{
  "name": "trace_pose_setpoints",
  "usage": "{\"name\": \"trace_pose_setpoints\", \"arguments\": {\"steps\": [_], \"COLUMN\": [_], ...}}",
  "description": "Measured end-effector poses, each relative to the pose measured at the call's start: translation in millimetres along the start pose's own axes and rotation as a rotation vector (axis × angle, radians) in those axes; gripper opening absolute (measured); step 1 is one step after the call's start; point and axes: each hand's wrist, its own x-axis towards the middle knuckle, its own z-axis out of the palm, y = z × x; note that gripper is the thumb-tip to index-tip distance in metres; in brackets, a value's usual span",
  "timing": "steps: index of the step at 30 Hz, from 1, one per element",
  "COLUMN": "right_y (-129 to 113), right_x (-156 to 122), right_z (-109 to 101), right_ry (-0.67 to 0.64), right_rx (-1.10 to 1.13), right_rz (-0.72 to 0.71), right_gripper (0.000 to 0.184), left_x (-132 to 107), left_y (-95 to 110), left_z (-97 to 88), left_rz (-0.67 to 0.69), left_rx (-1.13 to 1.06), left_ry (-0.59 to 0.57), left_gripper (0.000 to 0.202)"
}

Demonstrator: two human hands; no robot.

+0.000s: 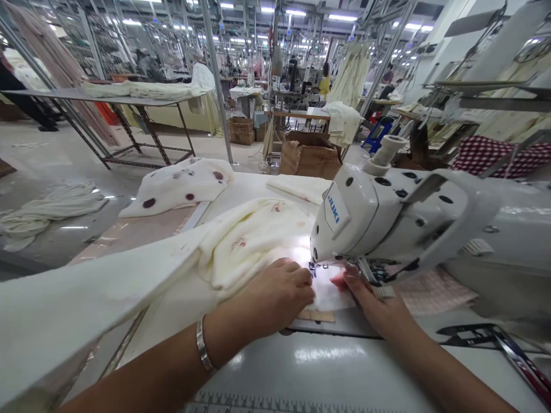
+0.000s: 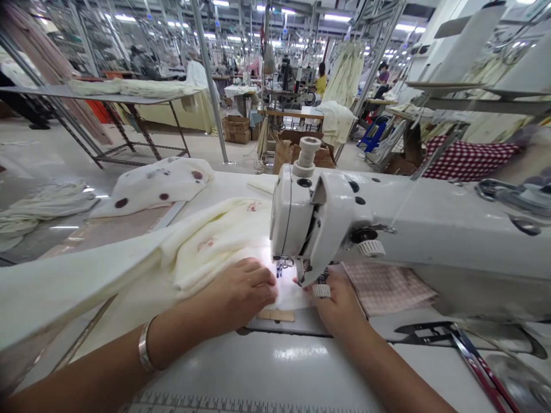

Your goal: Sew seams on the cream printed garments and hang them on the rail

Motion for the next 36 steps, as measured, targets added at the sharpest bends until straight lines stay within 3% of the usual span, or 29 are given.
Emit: {"name": "trace_pose_setpoints", "arguments": {"steps": [5, 10, 14, 16, 18, 21, 24, 27, 30, 33, 36], "right_y": [-3.8, 7.5, 13.1, 13.6, 12.2, 2.5, -16.5, -34.4, -41.1, -39.8, -36.9], "right_x": [-5.1, -2.1, 0.4, 1.1, 1.4, 0.6, -2.7, -8.5, -14.0, -14.2, -8.2], "right_z": [-5.6, 2.1, 3.6, 1.0, -3.0, -8.8, -10.2, -6.0, -0.6, 1.5, 0.2], "right_ry": [-0.024, 0.026, 0.048, 0.05, 0.053, 0.052, -0.026, -0.206, -0.267, -0.219, -0.137], "right_rx": [-0.162, -0.318, -0.388, -0.398, -0.398, -0.371, -0.265, -0.113, -0.087, -0.117, -0.165], "right_rz": [-0.111, -0.123, -0.156, -0.192, -0.234, -0.323, -0.451, -0.542, -0.557, -0.545, -0.555], "right_gripper": [0.025, 0.019, 0.014, 0.014, 0.015, 0.015, 0.016, 0.016, 0.014, 0.013, 0.017], "left_x": [-1.2, 9.5, 23.6, 19.7, 3.7, -30.0, -43.3, -28.1, -12.7, -11.1, -11.5], "left_y": [-1.2, -12.0, -25.8, -31.4, -29.0, -2.8, 35.5, 51.9, 36.8, 9.3, -12.6], "left_z": [4.7, 12.9, -0.3, -13.5, -26.7, -41.4, -46.6, -38.6, -21.4, -8.2, -7.8], "left_rz": [-0.054, -0.09, -0.132, -0.202, -0.357, -0.51, -0.425, -0.246, -0.11, -0.033, -0.031], "left_rx": [-0.038, 0.021, 0.152, 0.304, 0.451, 0.475, 0.35, 0.312, 0.303, 0.273, 0.257], "left_ry": [0.073, 0.112, 0.006, -0.056, -0.144, -0.29, -0.309, -0.175, -0.097, -0.09, -0.076], "left_gripper": [0.02, 0.021, 0.019, 0.014, 0.033, 0.05, 0.027, 0.014, 0.011, 0.016, 0.019]}}
